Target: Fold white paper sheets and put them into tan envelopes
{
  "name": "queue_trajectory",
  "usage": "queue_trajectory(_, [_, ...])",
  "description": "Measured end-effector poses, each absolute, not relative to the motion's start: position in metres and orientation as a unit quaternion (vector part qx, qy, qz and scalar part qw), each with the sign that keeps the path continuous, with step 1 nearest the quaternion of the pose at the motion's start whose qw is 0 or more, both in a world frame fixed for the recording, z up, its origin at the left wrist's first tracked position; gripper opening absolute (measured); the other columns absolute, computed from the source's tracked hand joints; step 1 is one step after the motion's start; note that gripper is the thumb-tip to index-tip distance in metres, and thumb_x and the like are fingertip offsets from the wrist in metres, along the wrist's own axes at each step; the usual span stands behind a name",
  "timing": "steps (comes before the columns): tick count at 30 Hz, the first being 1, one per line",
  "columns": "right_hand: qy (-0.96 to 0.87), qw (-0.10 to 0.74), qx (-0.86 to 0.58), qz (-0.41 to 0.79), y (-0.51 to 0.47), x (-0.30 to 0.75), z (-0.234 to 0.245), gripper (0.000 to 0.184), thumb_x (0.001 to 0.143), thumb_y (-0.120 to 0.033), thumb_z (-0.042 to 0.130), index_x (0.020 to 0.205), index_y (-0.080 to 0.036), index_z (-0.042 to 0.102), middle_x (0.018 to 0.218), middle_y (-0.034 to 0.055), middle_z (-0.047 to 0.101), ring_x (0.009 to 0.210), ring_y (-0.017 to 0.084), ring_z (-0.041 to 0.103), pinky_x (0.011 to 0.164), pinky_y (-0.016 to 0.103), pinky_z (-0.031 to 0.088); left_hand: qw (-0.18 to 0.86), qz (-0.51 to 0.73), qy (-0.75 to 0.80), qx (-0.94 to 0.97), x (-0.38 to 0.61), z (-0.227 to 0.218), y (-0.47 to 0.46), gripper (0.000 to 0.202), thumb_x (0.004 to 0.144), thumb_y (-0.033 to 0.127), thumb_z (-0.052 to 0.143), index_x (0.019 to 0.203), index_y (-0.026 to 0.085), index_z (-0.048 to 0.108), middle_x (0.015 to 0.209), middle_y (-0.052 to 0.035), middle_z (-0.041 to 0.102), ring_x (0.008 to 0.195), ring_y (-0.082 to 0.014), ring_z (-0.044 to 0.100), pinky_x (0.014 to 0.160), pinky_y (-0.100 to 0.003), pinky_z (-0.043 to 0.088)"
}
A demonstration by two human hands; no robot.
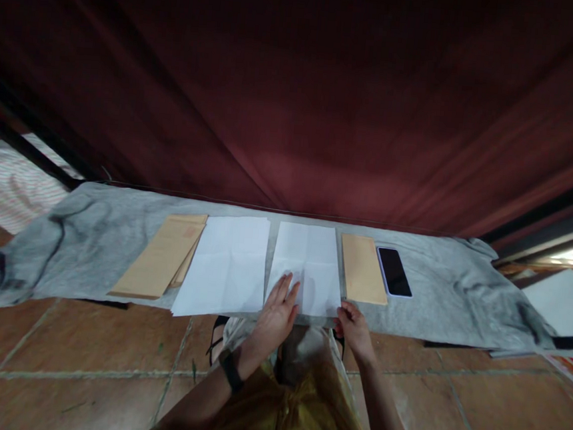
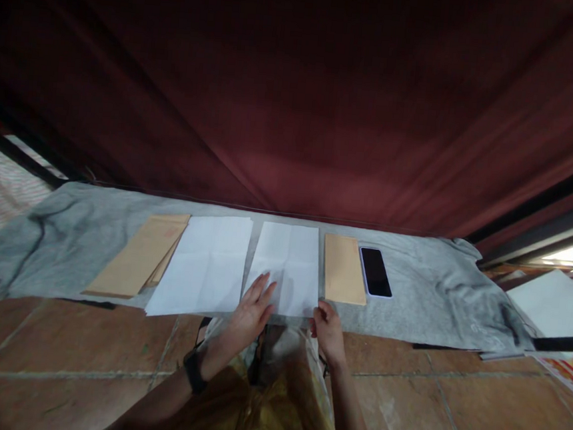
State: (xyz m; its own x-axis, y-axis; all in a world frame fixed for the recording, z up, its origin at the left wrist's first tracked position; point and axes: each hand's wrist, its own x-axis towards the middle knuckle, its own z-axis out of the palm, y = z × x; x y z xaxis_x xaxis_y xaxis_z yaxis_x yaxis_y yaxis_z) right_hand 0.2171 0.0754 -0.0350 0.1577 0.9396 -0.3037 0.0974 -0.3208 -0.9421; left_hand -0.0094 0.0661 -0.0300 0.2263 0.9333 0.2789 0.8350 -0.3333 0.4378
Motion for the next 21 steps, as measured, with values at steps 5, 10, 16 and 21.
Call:
queue_trajectory(5, [-0.523, 0.340, -0.675, 0.394, 0.072, 0.227, -0.035, 0.038, 0.089, -0.045, 0.053, 0.111, -0.018, 0.068, 0.062, 0.0003, 0.063, 0.053, 0.019, 0.061, 0.052, 0.029, 0.048, 0.096, 0.208, 0.552, 0.802, 0.013, -0.028, 0.098, 0.049, 0.103, 0.030, 0.041, 0.149, 0.011, 0.042, 0.163, -0.0194, 0.037, 0.154, -0.0289, 0.029, 0.122, -0.048, 0.039])
queue_trajectory(10, [-0.605, 0.252, -0.725, 0.212, 0.070, 0.225, -0.025, 0.043, 0.100, -0.042, 0.042, 0.125, -0.018, 0.066, 0.092, 0.0116, 0.076, 0.080, 0.025, 0.073, 0.075, 0.036, 0.056, 0.084, 0.171, 0.553, 0.811, 0.034, -0.033, 0.118, 0.053, 0.103, 0.029, 0.039, 0.150, 0.005, 0.041, 0.161, -0.0211, 0.040, 0.154, -0.0302, 0.029, 0.123, -0.048, 0.036])
queue_trajectory(16, [-0.698, 0.375, -0.581, 0.186, 0.098, 0.193, -0.029, 0.048, 0.107, -0.041, 0.034, 0.138, -0.018, 0.061, 0.136, 0.0140, 0.066, 0.129, 0.025, 0.060, 0.109, 0.044, 0.050, 0.073, 0.155, 0.558, 0.812, 0.040, -0.042, 0.133, 0.057, 0.098, 0.018, 0.036, 0.152, 0.001, 0.037, 0.162, -0.0239, 0.037, 0.155, -0.0305, 0.024, 0.124, -0.050, 0.031])
queue_trajectory(21, [-0.767, 0.311, -0.548, 0.121, 0.125, 0.167, -0.042, 0.051, 0.109, -0.039, 0.030, 0.149, -0.016, 0.052, 0.153, 0.0134, 0.052, 0.147, 0.026, 0.042, 0.120, 0.051, 0.039, 0.061, 0.118, 0.567, 0.813, 0.036, -0.043, 0.139, 0.060, 0.097, 0.021, 0.040, 0.153, -0.001, 0.036, 0.163, -0.0263, 0.032, 0.155, -0.0342, 0.021, 0.126, -0.053, 0.026])
